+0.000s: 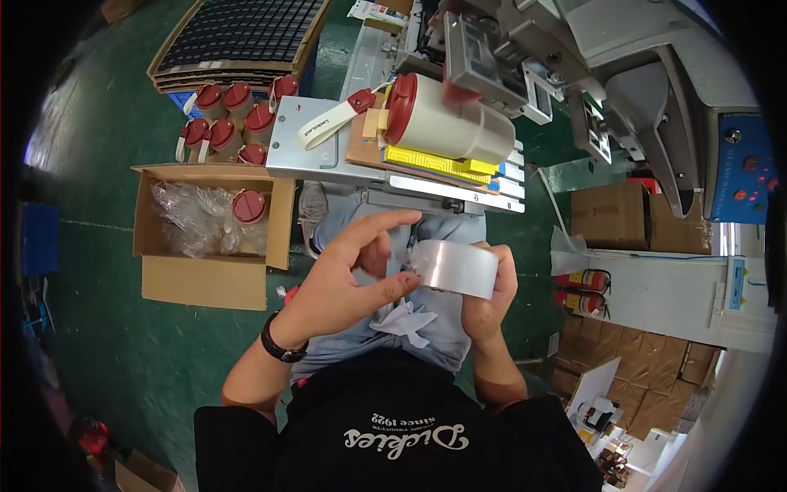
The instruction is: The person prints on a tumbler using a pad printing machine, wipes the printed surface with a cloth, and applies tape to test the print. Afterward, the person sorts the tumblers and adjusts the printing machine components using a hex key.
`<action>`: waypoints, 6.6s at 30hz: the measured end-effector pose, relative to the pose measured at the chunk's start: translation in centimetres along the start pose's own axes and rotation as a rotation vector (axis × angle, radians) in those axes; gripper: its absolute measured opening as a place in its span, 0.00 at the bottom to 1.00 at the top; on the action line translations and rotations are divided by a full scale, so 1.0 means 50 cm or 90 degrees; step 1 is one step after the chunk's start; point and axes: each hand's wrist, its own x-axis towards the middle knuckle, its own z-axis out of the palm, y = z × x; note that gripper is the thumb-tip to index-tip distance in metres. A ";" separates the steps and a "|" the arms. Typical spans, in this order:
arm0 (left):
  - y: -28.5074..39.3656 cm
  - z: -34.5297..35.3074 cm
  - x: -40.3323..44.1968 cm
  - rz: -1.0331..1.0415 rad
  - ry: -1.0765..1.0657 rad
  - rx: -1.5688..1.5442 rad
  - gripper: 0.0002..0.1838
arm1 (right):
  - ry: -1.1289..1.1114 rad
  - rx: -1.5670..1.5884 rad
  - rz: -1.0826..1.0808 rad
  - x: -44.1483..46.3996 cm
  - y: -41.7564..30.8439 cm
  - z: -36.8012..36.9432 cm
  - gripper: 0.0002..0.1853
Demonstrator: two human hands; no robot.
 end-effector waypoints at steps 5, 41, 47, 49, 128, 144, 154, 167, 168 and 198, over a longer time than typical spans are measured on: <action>-0.024 0.023 -0.011 -0.048 -0.058 -0.175 0.25 | -0.034 -0.021 -0.028 0.018 -0.001 -0.009 0.10; -0.144 -0.009 -0.018 -0.009 0.025 -0.289 0.14 | -0.065 0.181 0.071 0.005 0.017 0.006 0.09; -0.123 0.009 -0.006 -0.003 0.088 -0.485 0.13 | -0.053 0.092 0.081 0.012 0.020 0.017 0.10; -0.126 -0.003 -0.008 -0.015 0.067 -0.467 0.13 | -0.050 0.058 0.059 0.015 0.022 0.022 0.10; -0.115 -0.063 0.008 0.323 0.284 0.236 0.11 | -0.202 0.031 0.169 -0.049 0.033 -0.024 0.19; 0.090 -0.121 0.243 0.370 0.189 0.588 0.47 | -0.080 -0.575 -0.205 0.207 -0.121 -0.101 0.31; 0.114 -0.133 0.255 0.441 0.133 0.608 0.48 | -0.180 -0.619 -0.060 0.327 -0.124 -0.047 0.48; 0.070 -0.112 0.093 0.364 -0.037 -0.416 0.35 | -0.276 0.181 0.195 0.049 -0.069 0.166 0.42; 0.047 -0.114 0.068 0.354 -0.010 -0.400 0.35 | -0.292 0.204 0.211 0.029 -0.060 0.175 0.42; 0.025 -0.064 -0.042 0.333 0.196 -0.365 0.44 | -0.334 0.113 0.007 -0.060 -0.039 0.200 0.43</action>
